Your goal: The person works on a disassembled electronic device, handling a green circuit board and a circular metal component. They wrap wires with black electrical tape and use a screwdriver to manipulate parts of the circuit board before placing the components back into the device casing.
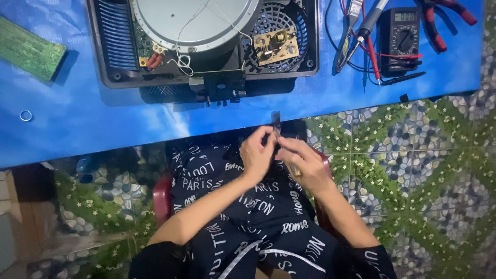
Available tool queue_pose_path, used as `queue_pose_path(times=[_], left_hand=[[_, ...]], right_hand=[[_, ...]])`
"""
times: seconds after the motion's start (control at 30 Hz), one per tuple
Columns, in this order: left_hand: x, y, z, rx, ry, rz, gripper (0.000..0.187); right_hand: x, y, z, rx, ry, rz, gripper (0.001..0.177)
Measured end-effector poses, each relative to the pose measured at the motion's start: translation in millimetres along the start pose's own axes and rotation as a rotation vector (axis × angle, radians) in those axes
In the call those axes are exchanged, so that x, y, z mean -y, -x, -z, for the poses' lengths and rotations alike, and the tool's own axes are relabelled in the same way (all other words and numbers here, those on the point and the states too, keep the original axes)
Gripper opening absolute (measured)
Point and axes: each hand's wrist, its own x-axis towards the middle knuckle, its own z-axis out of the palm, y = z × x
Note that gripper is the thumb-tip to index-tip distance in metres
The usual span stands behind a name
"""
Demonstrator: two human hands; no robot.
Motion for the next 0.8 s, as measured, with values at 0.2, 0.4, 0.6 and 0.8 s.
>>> queue_pose_path(times=[0.2, 0.4, 0.6, 0.8], left_hand=[[32, 1, -3, 0.067, 0.013, 0.046, 0.012], [22, 0, 25, 0.152, 0.134, -0.062, 0.010], [-20, -3, 59, 0.176, 0.130, -0.288, 0.014], [-32, -7, 58, 0.200, 0.163, -0.439, 0.021]], right_hand=[[-4, 2, 6, -0.100, -0.266, -0.255, 0.013], [-25, -21, 64, -0.515, -0.624, -0.598, 0.018], [-28, -5, 24, 0.048, -0.719, -0.709, 0.088], [5, -49, -5, -0.267, -0.568, -0.609, 0.006]])
